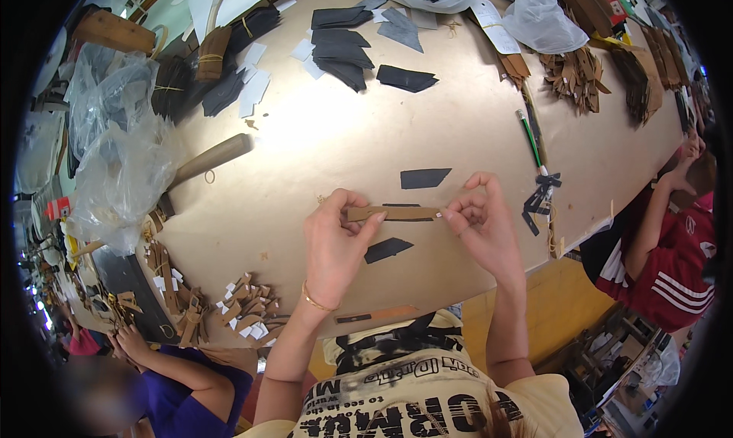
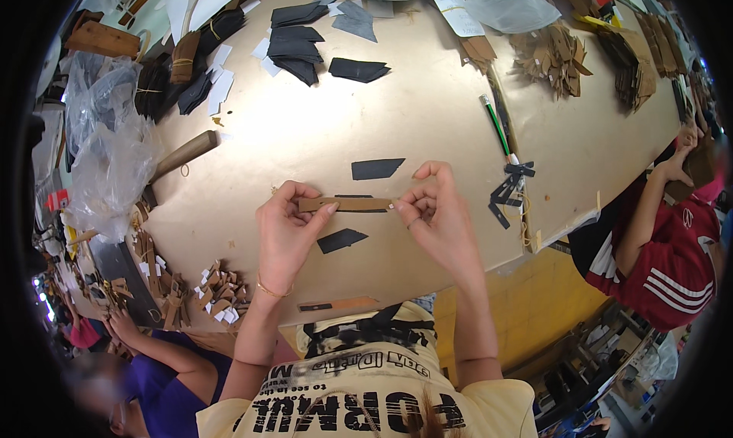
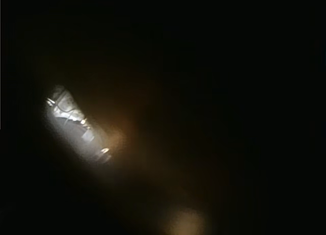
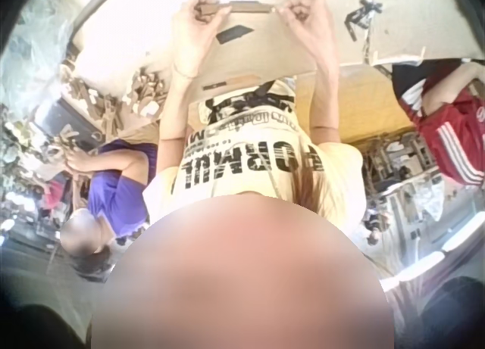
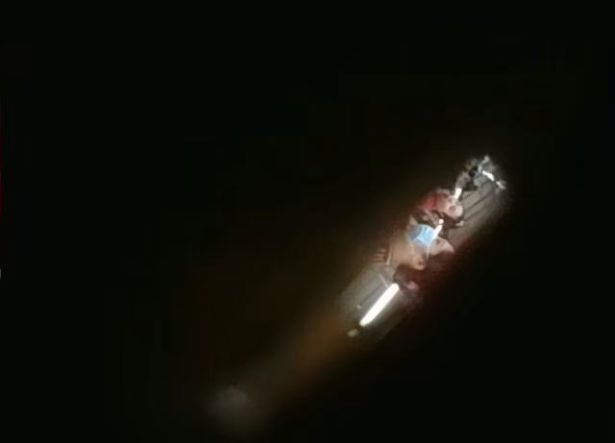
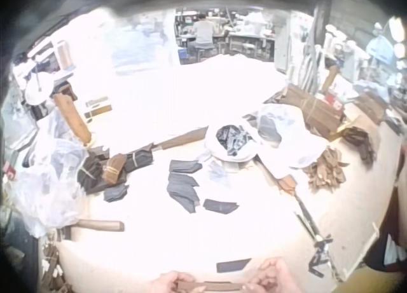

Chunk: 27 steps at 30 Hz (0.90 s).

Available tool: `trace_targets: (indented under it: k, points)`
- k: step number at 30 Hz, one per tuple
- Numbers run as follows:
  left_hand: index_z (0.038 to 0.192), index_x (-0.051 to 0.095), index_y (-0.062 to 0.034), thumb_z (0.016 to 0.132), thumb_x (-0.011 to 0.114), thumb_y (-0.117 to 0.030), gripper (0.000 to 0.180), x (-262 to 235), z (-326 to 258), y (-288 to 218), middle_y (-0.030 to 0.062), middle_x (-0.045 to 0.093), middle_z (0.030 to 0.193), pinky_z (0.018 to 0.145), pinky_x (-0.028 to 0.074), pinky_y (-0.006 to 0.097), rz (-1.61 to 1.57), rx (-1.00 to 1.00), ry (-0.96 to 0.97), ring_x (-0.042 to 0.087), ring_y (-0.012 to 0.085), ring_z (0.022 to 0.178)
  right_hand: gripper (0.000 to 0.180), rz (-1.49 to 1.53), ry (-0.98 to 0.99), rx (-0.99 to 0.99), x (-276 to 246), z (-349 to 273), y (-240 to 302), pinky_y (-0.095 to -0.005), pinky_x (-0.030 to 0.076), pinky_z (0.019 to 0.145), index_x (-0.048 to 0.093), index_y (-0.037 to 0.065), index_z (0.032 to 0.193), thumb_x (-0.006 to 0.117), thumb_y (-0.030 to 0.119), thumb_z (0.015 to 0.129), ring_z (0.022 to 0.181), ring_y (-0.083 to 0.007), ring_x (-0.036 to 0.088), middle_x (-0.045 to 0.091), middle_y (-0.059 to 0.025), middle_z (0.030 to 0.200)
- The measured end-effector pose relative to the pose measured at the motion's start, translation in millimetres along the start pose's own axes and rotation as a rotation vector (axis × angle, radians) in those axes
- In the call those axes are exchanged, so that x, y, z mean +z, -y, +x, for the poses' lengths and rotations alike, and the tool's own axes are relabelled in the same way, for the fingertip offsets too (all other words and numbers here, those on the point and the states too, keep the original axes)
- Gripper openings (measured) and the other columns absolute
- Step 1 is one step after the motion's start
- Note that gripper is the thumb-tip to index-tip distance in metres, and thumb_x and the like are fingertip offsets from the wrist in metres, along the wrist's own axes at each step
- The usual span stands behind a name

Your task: The person assembles small craft parts by inserting dark triangular pieces into light brown rectangular holders. They repeatedly pick, align, and press the pieces together, then bundle the finished units with rubber bands and arrange them on the table.

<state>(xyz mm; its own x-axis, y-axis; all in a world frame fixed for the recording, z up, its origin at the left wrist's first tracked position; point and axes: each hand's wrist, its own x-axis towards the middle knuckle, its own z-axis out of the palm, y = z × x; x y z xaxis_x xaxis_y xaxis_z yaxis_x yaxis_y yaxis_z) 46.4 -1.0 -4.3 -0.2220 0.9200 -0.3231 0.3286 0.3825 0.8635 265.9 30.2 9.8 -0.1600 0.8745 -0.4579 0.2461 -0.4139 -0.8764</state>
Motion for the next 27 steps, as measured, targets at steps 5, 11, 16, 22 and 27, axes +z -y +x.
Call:
trace_targets:
  k: [5,11,16,22,27]
  points:
    - [0.091,0.064,0.0019,0.078,0.081,-0.007,0.024,-1.0,0.1,-1.0,0.0078,0.066,0.077,0.054,0.049,0.024,0.032,-0.007,0.009,0.059,0.0104,0.056,0.039,-0.045,-0.003,-0.021,-0.5,1.9,-0.8,-0.0180,0.041,0.059,0.036,0.008,0.112,0.064,-0.005,0.088,0.066,-0.0040,0.054,0.062,-0.0028,0.079]
    - [0.092,0.065,0.0023,0.078,0.081,-0.008,0.024,-2.3,0.6,-2.4,0.0086,0.066,0.076,0.054,0.049,0.025,0.045,-0.005,0.010,0.059,0.0103,0.055,0.038,-0.093,-0.019,0.006,0.8,4.4,2.2,-0.0180,0.041,0.057,0.038,0.007,0.112,0.064,-0.004,0.087,0.065,-0.0034,0.054,0.062,-0.0025,0.079]
    - [0.093,0.066,0.0011,0.080,0.079,-0.008,0.021,-0.5,-5.0,-3.0,0.0100,0.065,0.079,0.055,0.050,0.026,0.071,0.024,-0.006,0.061,0.0132,0.058,0.035,-0.066,0.183,-0.154,1.9,-6.5,14.4,-0.0253,0.047,0.072,0.051,0.005,0.114,0.070,0.002,0.084,0.079,-0.0086,0.059,0.063,-0.0009,0.081]
    - [0.090,0.063,-0.0013,0.084,0.073,-0.004,0.012,7.5,-14.5,0.7,0.0122,0.063,0.083,0.056,0.051,0.032,0.148,0.232,-0.056,0.063,0.0233,0.063,0.040,-0.315,0.232,-0.469,21.2,-10.6,10.2,-0.0353,0.046,0.096,0.055,0.003,0.120,0.072,0.010,0.084,0.107,-0.0211,0.061,0.065,-0.0087,0.103]
    - [0.089,0.059,-0.0022,0.084,0.069,0.000,0.011,12.7,-18.2,9.7,0.0124,0.061,0.088,0.064,0.050,0.038,0.232,0.352,-0.071,0.063,0.0298,0.076,0.065,-0.198,0.050,-0.519,29.9,-15.7,-12.5,-0.0418,0.039,0.108,0.039,0.003,0.140,0.073,0.018,0.086,0.120,-0.0279,0.059,0.057,-0.0159,0.128]
